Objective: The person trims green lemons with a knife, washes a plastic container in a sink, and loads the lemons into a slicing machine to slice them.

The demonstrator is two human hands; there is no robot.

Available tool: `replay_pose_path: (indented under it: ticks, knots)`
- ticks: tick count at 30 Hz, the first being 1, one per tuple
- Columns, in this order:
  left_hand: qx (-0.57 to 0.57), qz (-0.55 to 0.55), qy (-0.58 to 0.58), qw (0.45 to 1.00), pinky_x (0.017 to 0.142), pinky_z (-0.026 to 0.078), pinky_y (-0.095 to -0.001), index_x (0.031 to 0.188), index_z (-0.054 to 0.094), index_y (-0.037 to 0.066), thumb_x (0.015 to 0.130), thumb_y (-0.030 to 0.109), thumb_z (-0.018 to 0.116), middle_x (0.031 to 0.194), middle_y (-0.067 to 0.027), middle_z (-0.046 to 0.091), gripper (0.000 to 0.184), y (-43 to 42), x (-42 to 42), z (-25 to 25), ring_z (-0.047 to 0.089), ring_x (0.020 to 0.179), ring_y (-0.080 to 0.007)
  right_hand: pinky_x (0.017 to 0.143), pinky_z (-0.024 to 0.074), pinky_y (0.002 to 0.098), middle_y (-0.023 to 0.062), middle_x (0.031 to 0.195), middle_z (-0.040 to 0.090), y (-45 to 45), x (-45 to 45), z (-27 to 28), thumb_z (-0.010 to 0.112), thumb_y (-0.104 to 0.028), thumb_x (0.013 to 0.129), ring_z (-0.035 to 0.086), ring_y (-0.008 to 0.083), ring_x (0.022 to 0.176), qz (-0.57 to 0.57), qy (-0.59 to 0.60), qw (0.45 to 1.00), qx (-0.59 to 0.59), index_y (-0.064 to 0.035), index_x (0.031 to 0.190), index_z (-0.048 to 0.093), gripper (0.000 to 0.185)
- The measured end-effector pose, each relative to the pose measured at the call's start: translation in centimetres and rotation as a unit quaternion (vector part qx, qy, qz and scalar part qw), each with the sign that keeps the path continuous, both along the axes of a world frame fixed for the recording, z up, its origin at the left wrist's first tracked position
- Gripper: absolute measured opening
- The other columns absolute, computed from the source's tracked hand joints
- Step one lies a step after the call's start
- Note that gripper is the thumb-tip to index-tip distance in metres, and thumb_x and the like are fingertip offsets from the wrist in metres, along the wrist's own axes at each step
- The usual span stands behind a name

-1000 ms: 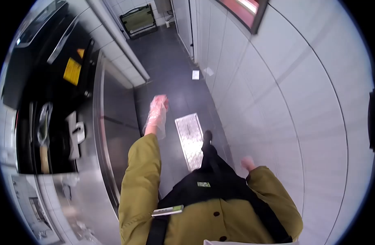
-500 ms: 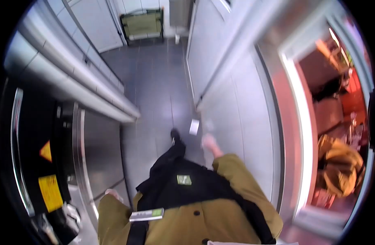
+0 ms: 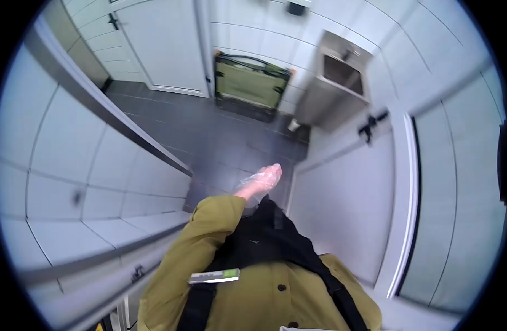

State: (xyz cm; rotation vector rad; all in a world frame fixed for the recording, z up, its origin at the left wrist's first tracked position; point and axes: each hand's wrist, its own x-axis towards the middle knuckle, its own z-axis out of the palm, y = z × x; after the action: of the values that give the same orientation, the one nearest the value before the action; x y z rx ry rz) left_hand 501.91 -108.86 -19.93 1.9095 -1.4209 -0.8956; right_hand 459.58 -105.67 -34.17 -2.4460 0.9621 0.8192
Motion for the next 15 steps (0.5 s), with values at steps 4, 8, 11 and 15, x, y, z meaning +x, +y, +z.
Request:
replay_pose_path:
  ticks: [4, 8, 11, 15]
  knots:
    - [0.071, 0.113, 0.021, 0.991, 0.062, 0.045, -0.0392, 0.074, 0.06, 0.004, 0.073, 0.019, 0.055, 0.073, -0.0127, 0.059, 0.016, 2.2, 17.7, -2.2, 0.055, 0.069, -0.0268, 0.06, 0.0456, 0.0432, 0.0126, 0.075, 0.062, -19.2, 17.5, -1.4, 0.05, -0.029, 0.073, 0.059, 0.0307, 0.069, 0.191, -0.028, 0.981, -0.038, -0.0073, 0.07, 0.063, 0.026]
    - [0.207, 0.205, -0.079, 0.953, 0.065, 0.046, -0.0407, 0.072, 0.064, 0.005, 0.071, 0.013, 0.052, 0.073, -0.0151, 0.06, 0.015, 8.7, 31.8, -8.4, 0.057, 0.073, -0.0325, 0.06, 0.0453, 0.0378, 0.01, 0.074, 0.062, -36.8, 43.8, 0.1, 0.054, -0.03, 0.07, 0.059, 0.0253, 0.068, 0.276, -0.019, 0.953, -0.122, -0.0089, 0.066, 0.063, 0.023]
    - [0.105, 0.21, -0.306, 0.923, 0.067, 0.046, -0.0409, 0.069, 0.064, 0.005, 0.07, 0.012, 0.051, 0.073, -0.0164, 0.06, 0.015, 9.2, 39.9, -12.5, 0.058, 0.077, -0.0338, 0.056, 0.0435, 0.0354, 0.0051, 0.065, 0.055, -39.2, 58.9, -0.8, 0.055, -0.028, 0.07, 0.056, 0.0217, 0.063, 0.25, -0.123, 0.957, -0.083, -0.014, 0.06, 0.058, 0.018]
    - [0.156, 0.288, -0.176, 0.928, 0.068, 0.046, -0.0429, 0.07, 0.062, 0.004, 0.073, 0.015, 0.05, 0.078, -0.0162, 0.059, 0.017, 3.3, 53.8, -11.5, 0.058, 0.079, -0.0324, 0.055, 0.0441, 0.0375, 0.0031, 0.066, 0.058, -41.7, 77.9, -1.1, 0.053, -0.029, 0.07, 0.059, 0.0233, 0.068, 0.526, -0.045, 0.823, -0.21, -0.0193, 0.061, 0.063, 0.017]
